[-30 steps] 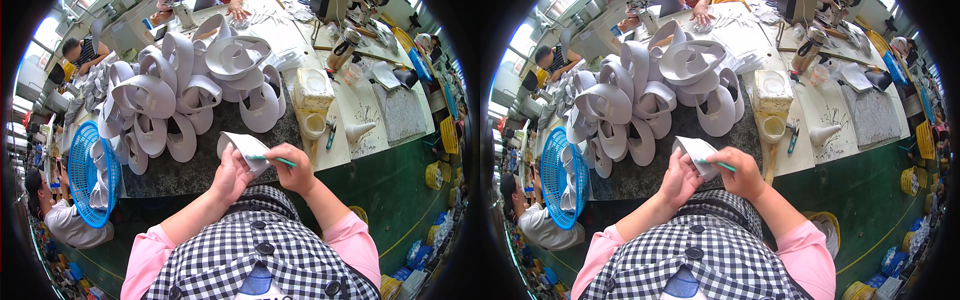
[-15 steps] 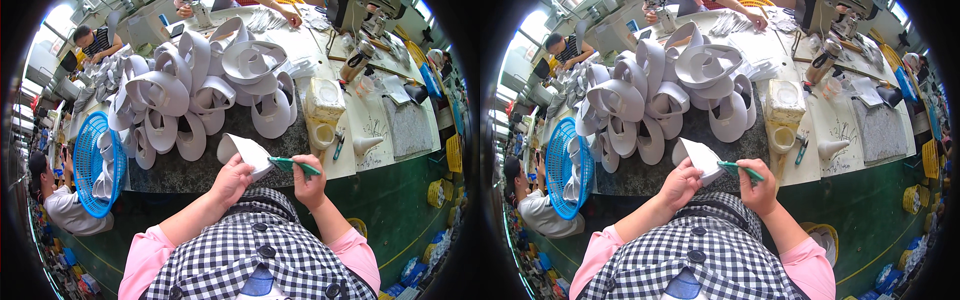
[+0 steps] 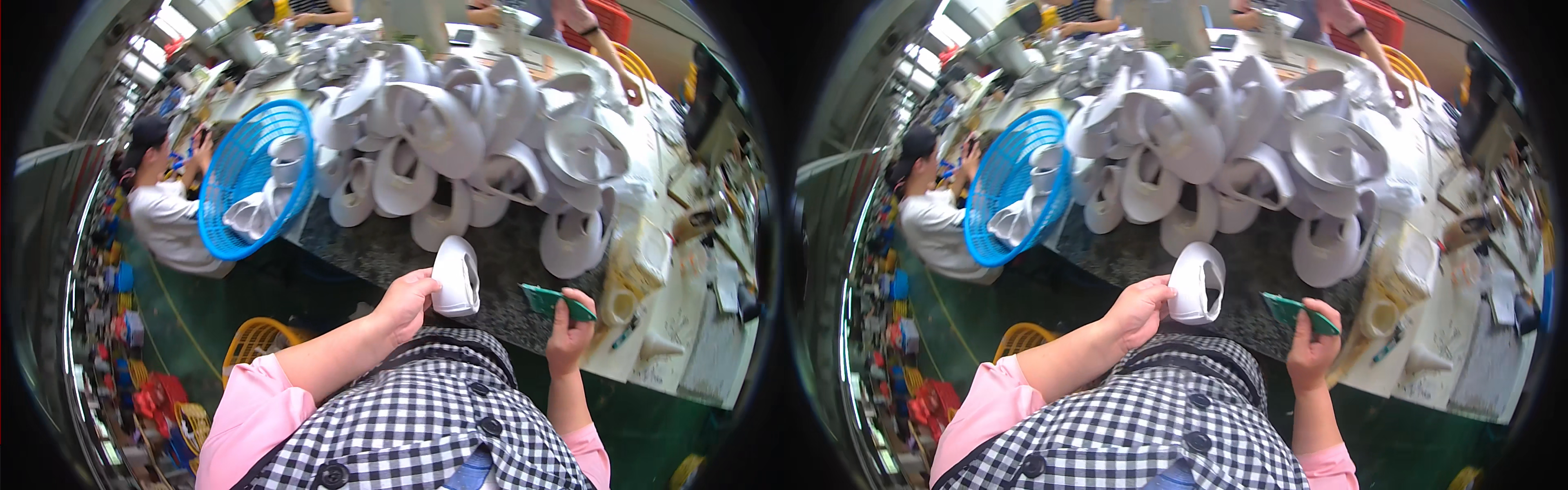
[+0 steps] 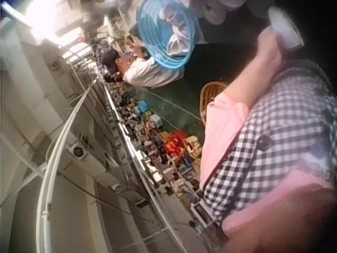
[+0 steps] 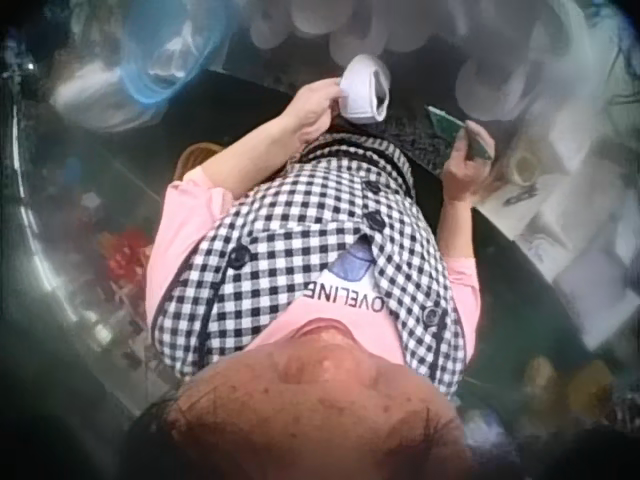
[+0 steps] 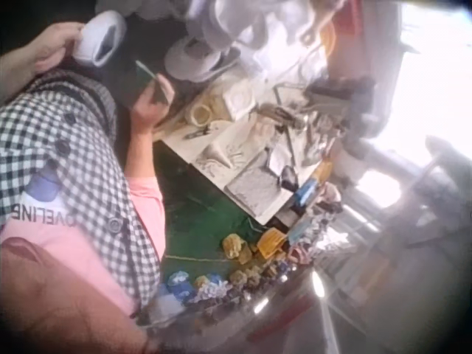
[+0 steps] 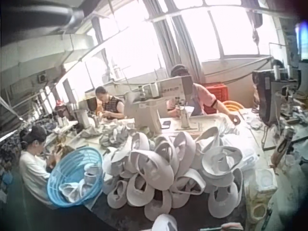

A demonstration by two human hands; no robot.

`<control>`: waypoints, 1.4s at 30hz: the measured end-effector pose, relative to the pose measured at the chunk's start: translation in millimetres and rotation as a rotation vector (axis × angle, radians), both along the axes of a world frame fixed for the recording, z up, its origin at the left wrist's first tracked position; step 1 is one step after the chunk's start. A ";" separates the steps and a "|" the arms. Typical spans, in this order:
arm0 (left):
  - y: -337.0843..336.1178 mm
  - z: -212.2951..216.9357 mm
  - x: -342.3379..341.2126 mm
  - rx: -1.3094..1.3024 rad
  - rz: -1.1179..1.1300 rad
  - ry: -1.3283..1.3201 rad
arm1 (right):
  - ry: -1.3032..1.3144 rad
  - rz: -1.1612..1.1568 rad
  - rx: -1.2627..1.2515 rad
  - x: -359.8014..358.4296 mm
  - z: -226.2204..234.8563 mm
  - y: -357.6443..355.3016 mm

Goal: The person applies adhesive to white shoe components using a brush.

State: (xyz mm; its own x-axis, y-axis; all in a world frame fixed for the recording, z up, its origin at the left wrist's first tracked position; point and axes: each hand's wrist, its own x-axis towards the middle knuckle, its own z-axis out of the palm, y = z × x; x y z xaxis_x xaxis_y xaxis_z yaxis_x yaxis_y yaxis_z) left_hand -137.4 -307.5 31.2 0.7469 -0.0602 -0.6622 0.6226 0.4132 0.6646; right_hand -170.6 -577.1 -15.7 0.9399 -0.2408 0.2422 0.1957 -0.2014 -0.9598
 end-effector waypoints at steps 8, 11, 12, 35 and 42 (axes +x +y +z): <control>148.4 82.5 9.4 0.175 0.179 -0.276 | 0.005 0.079 0.007 9.5 -4.4 47.9; 219.8 107.3 25.4 0.323 0.340 -0.445 | 0.032 0.110 0.010 15.8 -4.9 67.3; 243.7 114.9 32.8 0.390 0.379 -0.464 | 0.029 0.119 0.014 17.4 -5.9 74.8; 649.7 -141.1 122.3 0.377 0.976 -0.108 | 0.046 0.004 -0.167 26.1 14.9 215.4; 642.0 -96.6 132.6 0.826 0.884 -0.081 | 0.024 -0.026 -0.175 32.4 5.5 219.4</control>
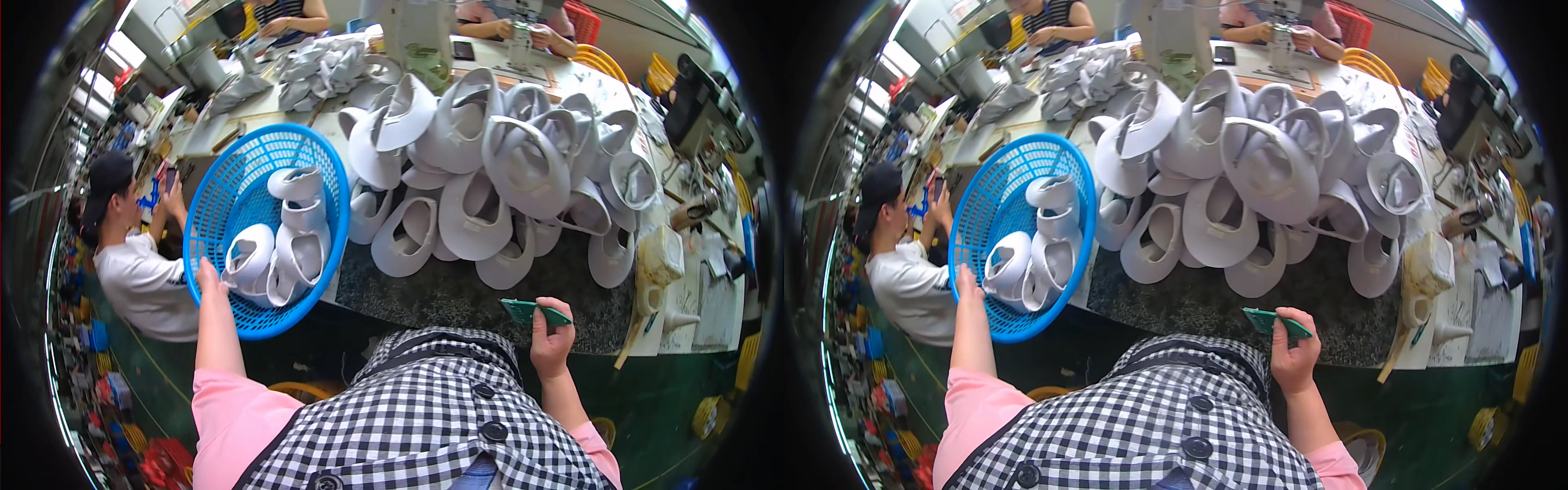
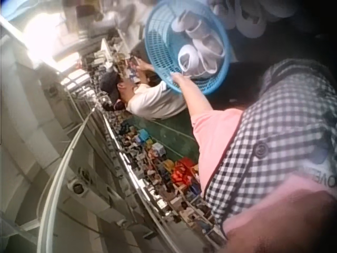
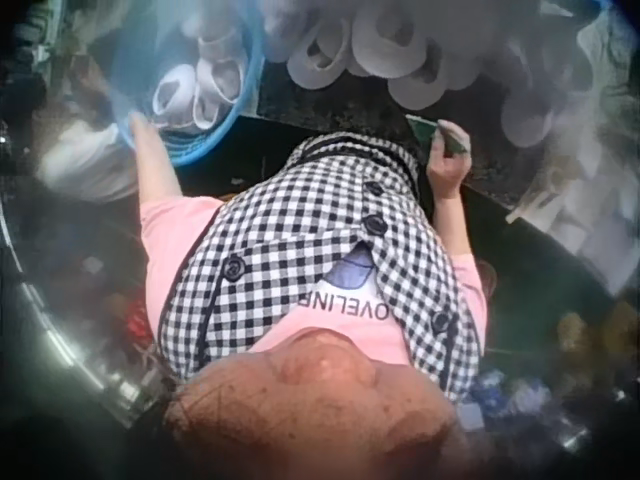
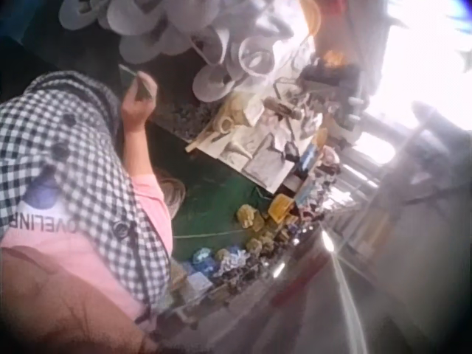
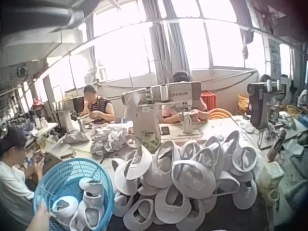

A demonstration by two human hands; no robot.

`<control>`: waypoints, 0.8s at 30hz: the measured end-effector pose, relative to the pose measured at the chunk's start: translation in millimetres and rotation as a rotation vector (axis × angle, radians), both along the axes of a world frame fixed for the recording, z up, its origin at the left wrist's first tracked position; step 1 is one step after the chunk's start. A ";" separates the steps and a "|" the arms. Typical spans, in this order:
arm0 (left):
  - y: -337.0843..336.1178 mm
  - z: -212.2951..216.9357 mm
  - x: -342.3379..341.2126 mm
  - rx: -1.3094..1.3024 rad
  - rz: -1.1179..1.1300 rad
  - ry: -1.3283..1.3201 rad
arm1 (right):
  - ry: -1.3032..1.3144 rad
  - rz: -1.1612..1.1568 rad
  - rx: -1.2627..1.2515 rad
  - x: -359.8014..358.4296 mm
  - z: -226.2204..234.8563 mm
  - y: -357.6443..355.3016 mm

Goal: The person applies adhesive to white shoe components using a brush.

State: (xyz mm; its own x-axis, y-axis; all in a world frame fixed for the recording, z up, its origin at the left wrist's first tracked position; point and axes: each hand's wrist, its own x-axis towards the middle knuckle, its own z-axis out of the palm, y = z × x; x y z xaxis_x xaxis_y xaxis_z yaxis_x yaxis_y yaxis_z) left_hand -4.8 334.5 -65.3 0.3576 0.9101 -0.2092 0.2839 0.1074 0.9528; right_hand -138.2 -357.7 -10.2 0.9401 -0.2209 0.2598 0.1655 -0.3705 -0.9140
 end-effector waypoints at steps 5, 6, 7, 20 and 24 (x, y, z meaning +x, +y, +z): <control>-139.0 84.2 60.2 0.248 -0.444 -0.253 | -0.039 -0.127 0.009 -11.6 -3.2 0.2; -190.7 100.7 67.4 0.270 -0.586 -0.298 | -0.020 -0.146 0.010 -14.8 -3.9 -0.3; -228.5 106.9 72.4 0.307 -0.731 -0.328 | -0.037 -0.161 -0.007 -17.6 -2.7 0.5; -562.4 98.2 60.3 -0.278 -1.261 -0.303 | -0.036 -0.428 -0.218 -92.3 13.3 -39.8; -583.5 86.7 78.5 -0.136 -0.845 -0.204 | -0.059 -0.436 -0.191 -98.5 20.8 -65.6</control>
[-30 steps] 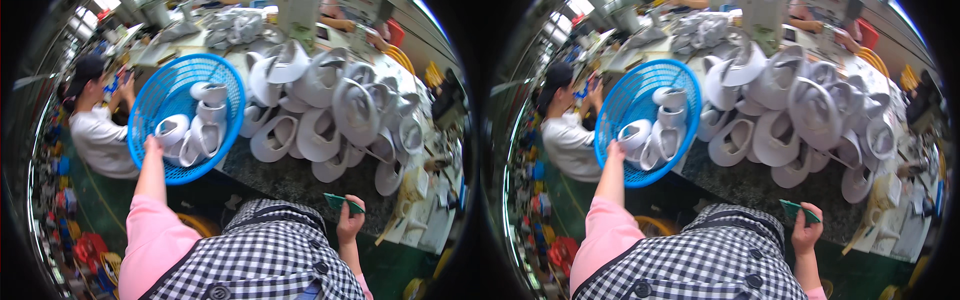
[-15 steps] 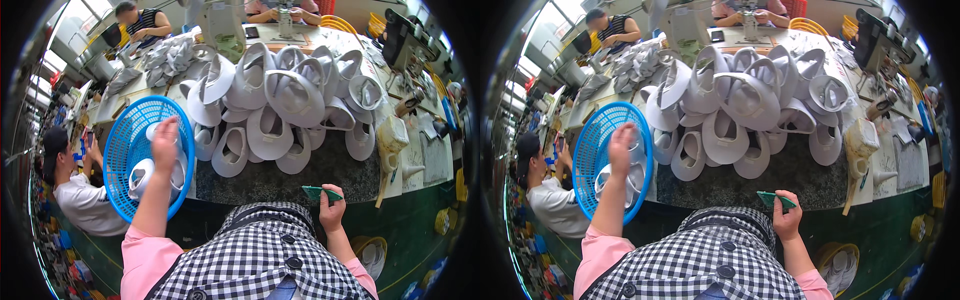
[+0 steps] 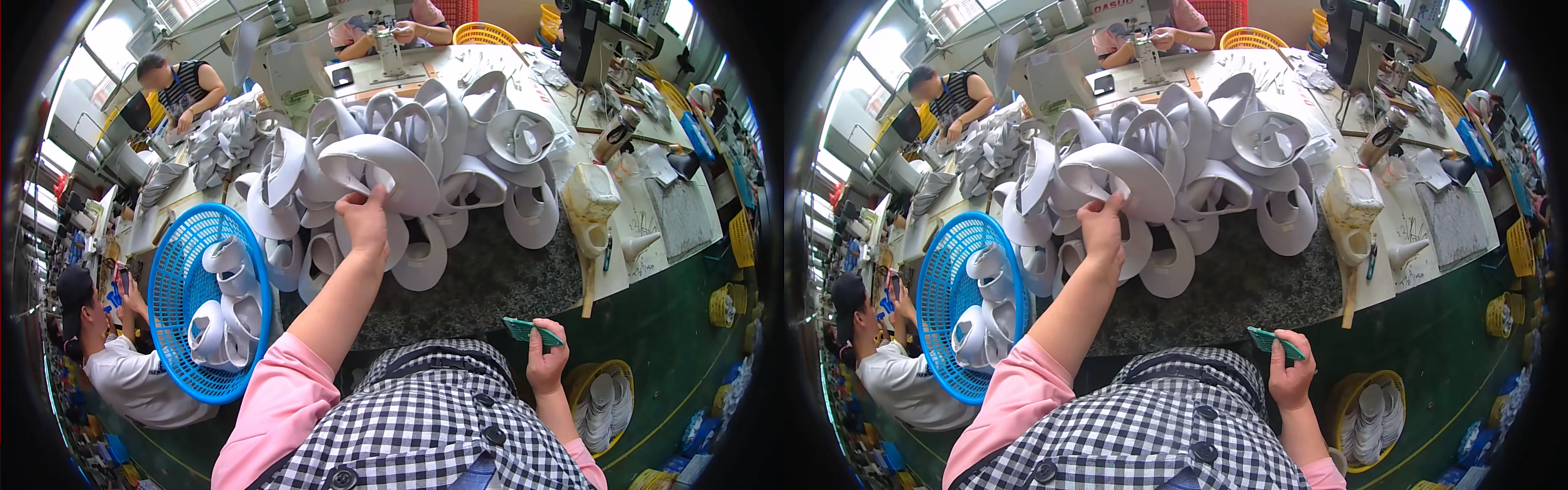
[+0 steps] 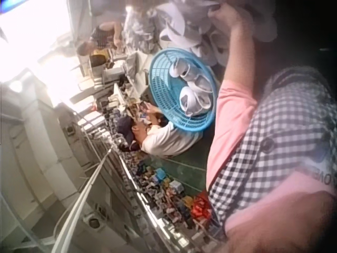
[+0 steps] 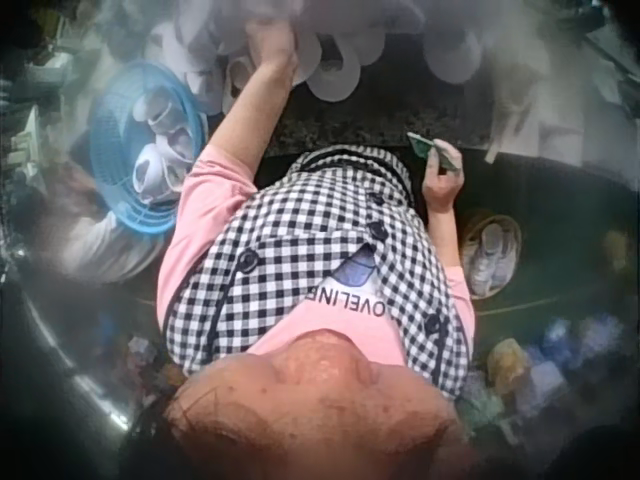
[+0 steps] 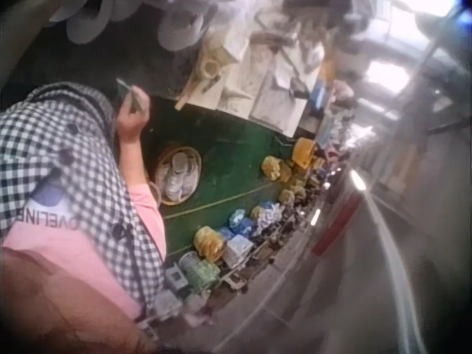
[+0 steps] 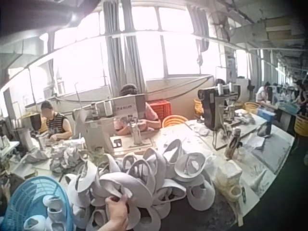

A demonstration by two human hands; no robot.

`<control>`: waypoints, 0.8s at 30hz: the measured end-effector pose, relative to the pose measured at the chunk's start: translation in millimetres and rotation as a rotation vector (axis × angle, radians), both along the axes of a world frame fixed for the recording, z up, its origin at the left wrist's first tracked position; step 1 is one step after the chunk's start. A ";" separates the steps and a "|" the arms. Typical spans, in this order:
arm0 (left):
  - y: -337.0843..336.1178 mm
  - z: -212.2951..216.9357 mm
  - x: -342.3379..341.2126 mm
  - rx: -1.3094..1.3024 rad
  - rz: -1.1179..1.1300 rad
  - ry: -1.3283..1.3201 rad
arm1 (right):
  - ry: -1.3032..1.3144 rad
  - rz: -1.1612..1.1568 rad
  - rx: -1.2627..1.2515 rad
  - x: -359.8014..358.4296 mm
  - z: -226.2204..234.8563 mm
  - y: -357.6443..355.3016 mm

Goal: The person applies adhesive to white shoe components using a brush.

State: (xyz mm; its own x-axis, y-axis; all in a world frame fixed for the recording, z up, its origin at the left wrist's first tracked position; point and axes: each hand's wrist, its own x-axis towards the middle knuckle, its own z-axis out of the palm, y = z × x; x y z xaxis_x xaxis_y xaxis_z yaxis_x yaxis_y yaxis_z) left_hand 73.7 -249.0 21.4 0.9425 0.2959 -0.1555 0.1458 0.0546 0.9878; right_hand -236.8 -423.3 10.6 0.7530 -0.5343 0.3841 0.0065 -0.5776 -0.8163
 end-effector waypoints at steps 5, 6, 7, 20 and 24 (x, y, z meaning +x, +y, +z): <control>14.9 17.7 -29.5 0.145 -0.174 -0.587 | -0.043 0.096 -0.054 0.6 9.4 -42.8; 13.0 31.7 -41.7 0.097 -0.260 -0.614 | -0.037 0.094 -0.048 4.9 12.6 -47.5; 12.4 44.7 -55.0 0.132 -0.395 -0.527 | -0.057 0.144 -0.026 13.0 18.1 -50.9; 1.4 26.6 -117.4 -0.908 -0.947 0.686 | 0.112 0.736 -0.478 67.1 48.5 -67.6; -12.8 21.8 -145.7 -1.239 -0.821 0.497 | 0.072 0.623 0.000 57.4 29.4 -52.3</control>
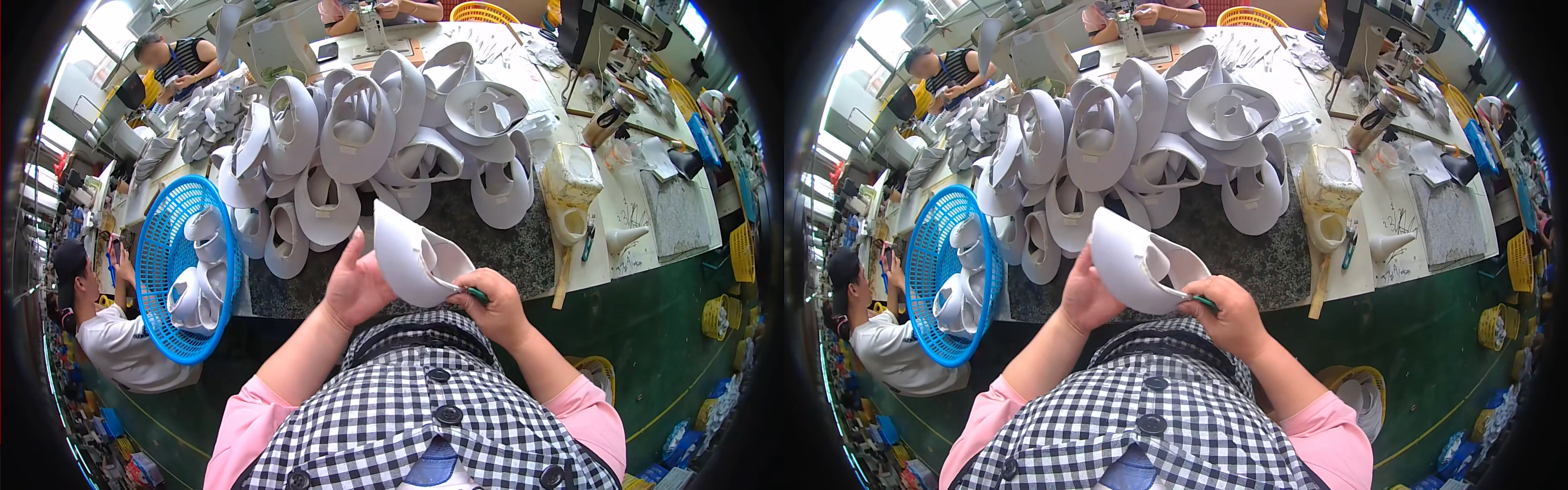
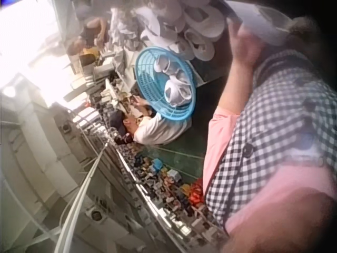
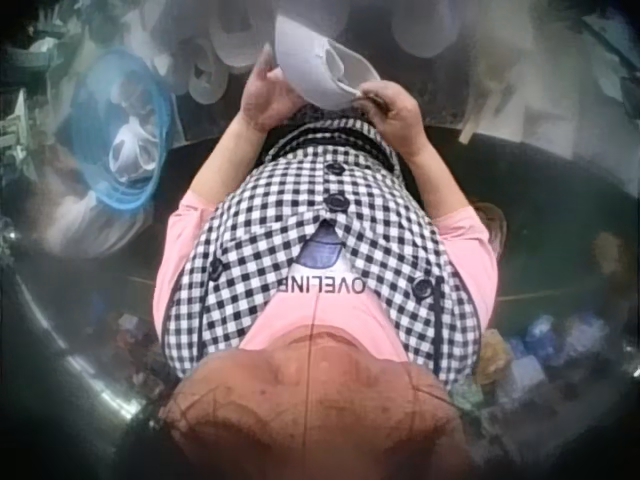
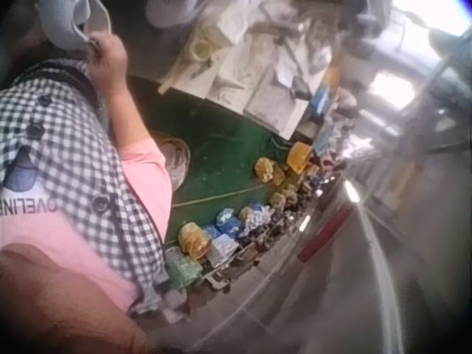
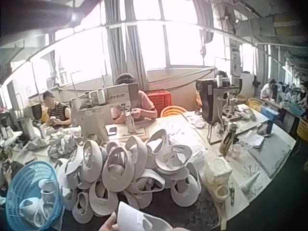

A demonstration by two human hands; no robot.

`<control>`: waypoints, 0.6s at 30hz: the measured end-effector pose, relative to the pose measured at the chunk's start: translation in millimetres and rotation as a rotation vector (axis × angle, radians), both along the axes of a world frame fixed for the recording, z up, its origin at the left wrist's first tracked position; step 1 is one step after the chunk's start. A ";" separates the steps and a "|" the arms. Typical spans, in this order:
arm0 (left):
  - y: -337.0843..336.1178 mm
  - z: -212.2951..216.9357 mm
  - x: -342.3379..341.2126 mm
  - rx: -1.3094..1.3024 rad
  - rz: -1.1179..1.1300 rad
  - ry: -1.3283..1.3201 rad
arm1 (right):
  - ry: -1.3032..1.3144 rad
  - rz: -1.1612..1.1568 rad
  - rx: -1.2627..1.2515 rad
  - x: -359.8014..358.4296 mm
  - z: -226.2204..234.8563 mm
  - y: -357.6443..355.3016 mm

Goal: The person applies adhesive to white shoe components using a brush.

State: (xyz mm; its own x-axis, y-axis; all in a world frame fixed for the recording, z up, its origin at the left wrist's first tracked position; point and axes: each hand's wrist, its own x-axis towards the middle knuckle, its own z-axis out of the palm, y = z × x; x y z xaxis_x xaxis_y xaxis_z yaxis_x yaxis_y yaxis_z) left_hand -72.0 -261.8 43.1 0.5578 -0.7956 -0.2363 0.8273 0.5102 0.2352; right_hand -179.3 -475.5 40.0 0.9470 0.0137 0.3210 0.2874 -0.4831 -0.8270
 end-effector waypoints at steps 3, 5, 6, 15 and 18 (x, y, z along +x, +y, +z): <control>-9.6 -24.7 -15.7 0.107 0.032 -0.026 | 0.036 -0.025 0.096 -2.3 -8.4 3.5; -13.8 -29.7 -20.3 0.111 0.010 -0.014 | 0.018 0.001 -0.010 -5.5 -5.3 -1.8; -13.4 -36.9 -20.5 0.110 0.009 -0.010 | -0.002 0.025 -0.117 -7.5 -4.4 -5.0; -23.8 -53.9 -25.7 0.229 -0.005 0.148 | 0.010 -0.122 -0.377 -30.1 -14.1 -46.3; -29.7 -60.1 -14.9 0.426 -0.007 0.061 | 0.130 -0.049 -0.337 -38.6 -24.1 -53.2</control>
State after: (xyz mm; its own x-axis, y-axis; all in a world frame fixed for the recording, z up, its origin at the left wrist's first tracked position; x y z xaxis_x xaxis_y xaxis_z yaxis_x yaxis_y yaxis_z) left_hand -86.9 -291.5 -17.0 0.5273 -0.6238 -0.5769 0.8495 0.3722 0.3740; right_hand -217.9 -528.8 15.9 0.9817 0.0519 0.1833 0.1602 -0.7454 -0.6471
